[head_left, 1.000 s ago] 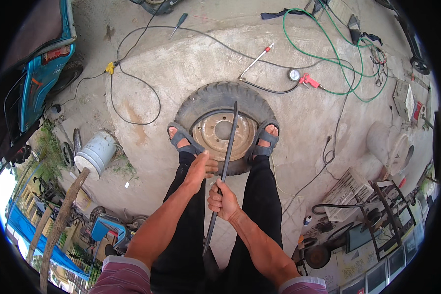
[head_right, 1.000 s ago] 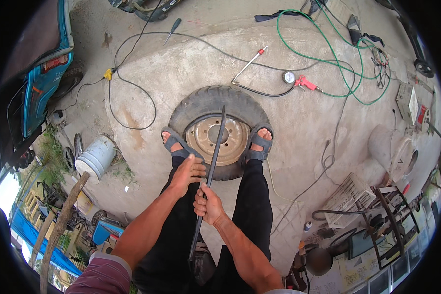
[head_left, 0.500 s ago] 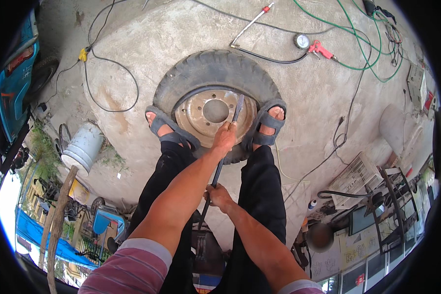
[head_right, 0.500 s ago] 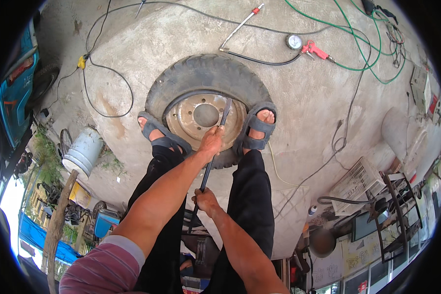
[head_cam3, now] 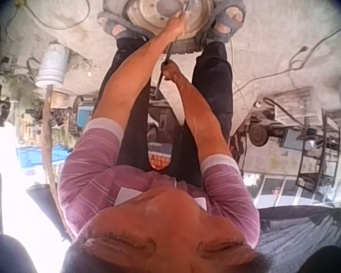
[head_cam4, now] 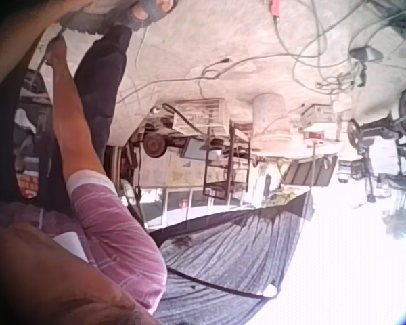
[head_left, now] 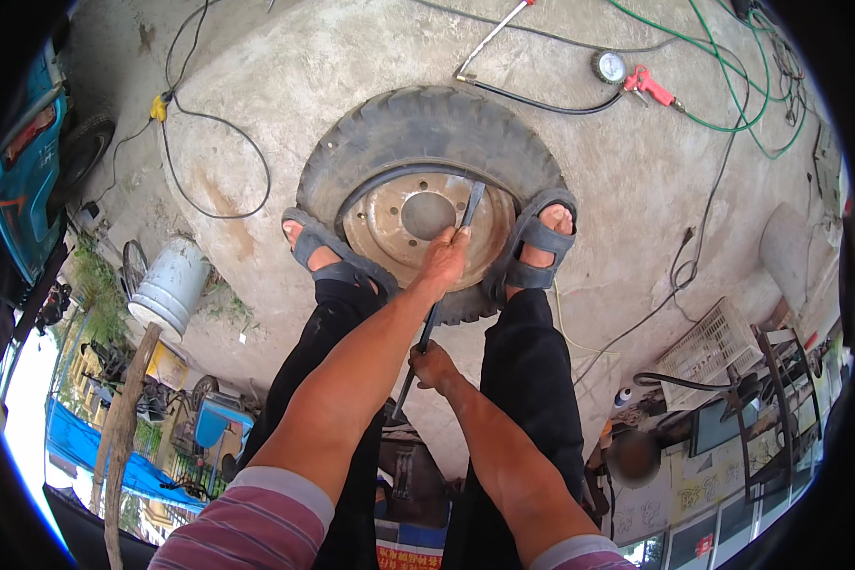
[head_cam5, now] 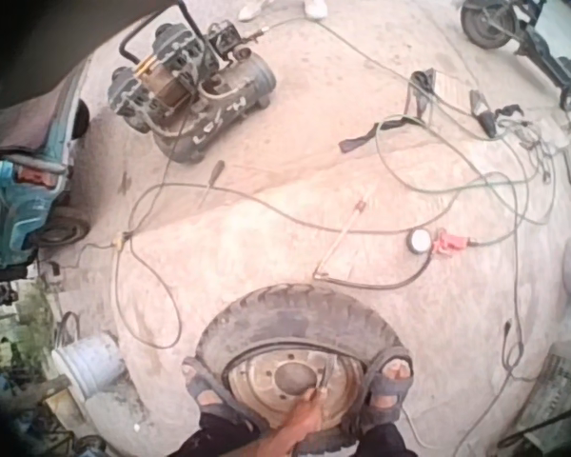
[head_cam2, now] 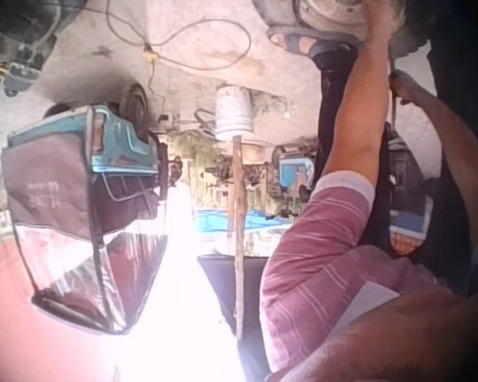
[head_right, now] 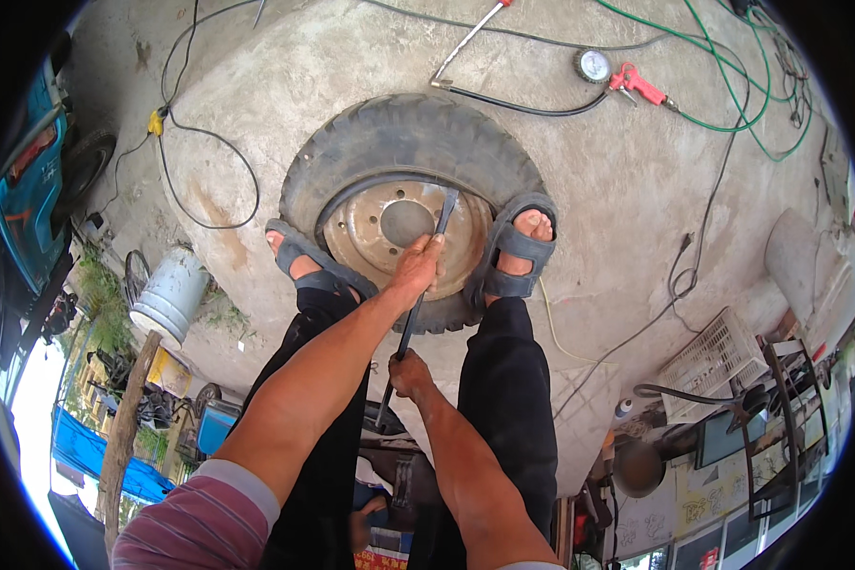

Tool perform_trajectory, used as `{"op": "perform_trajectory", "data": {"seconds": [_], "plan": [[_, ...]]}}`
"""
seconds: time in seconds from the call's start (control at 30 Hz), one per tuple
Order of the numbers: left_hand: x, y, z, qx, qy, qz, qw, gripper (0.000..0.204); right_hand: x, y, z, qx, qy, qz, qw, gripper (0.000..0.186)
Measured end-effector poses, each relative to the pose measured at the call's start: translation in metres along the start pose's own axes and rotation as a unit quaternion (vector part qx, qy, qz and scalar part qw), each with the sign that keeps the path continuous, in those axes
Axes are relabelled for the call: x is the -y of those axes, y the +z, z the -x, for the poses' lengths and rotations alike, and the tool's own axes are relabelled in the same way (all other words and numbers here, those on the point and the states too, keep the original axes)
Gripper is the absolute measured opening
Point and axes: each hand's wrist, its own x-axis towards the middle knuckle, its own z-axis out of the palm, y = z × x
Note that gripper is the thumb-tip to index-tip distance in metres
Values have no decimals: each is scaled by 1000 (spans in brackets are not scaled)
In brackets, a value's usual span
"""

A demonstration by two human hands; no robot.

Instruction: The person uses a tire iron to pry a tire onto a rim, then connects an air hose to inflate the tire. The tire is mounted on the ground in a cluttered outdoor workshop.

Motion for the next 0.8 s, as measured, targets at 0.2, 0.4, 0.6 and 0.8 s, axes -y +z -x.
{"op": "perform_trajectory", "data": {"seconds": [0.2,0.4,0.6,0.8], "plan": [[-27,-3,-14,17,32,-10,999,40,8,-6,-32,-23,-22,67,997,29],[-39,4,-15,27,22,-11,999,39,-5,2,-33,-59,-57,-11,997,40],[-60,-2,24,39,-50,17,998,39,33,-6,73,10,-7,-204,979,42],[-12,-16,132,184,-116,148,965,48,75,-19,178,10,37,-222,974,20]]}}
